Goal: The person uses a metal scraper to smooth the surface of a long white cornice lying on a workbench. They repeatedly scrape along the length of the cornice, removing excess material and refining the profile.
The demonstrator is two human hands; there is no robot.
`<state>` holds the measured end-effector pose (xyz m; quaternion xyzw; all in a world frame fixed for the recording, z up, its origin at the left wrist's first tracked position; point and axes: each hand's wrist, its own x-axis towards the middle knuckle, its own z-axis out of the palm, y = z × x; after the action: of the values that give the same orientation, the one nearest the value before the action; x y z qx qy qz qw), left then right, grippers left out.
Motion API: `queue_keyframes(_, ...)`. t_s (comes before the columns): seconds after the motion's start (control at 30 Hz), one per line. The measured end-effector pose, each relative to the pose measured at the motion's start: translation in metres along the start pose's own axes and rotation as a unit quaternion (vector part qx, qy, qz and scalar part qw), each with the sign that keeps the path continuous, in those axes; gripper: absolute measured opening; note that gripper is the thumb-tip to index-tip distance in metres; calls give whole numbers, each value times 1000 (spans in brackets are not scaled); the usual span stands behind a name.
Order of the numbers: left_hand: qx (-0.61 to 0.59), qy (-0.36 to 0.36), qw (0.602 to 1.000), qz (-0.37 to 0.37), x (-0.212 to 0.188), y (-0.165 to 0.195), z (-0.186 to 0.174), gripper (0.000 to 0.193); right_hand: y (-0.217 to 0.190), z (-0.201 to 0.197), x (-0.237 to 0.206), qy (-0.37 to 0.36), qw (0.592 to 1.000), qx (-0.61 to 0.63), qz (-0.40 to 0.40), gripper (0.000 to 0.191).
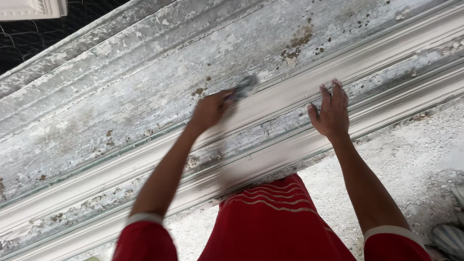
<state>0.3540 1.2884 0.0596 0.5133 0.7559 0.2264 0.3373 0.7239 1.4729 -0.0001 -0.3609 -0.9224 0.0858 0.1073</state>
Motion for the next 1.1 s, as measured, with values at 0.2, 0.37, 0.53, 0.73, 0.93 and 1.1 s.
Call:
queue_keyframes(0.2, 18, 9, 999, 29, 82, 69, 58, 40, -1, -5, 3, 7, 1000, 4, 4, 65)
queue_keyframes(0.37, 279, -72, 949, 129, 14, 31, 21, 42, 1, -2, 0, -2, 1000, 10, 6, 65)
queue_keyframes(0.53, 448, 7, 862, 238, -86, -27, -31, 62, 6, 6, -4, -16, 1000, 12, 7, 68)
queue_keyframes(0.73, 428, -11, 859, 279, 1, 37, 39, 56, 3, 4, -3, -17, 1000, 1, 6, 70)
queue_keyframes(0.93, 351, -5, 902, 250, 85, 109, 92, 51, -4, -5, 4, -35, 998, 23, 39, 68)
queue_keyframes(1.1, 418, -88, 883, 194, -15, 27, 10, 53, -1, 1, 1, -19, 999, 22, 18, 70)
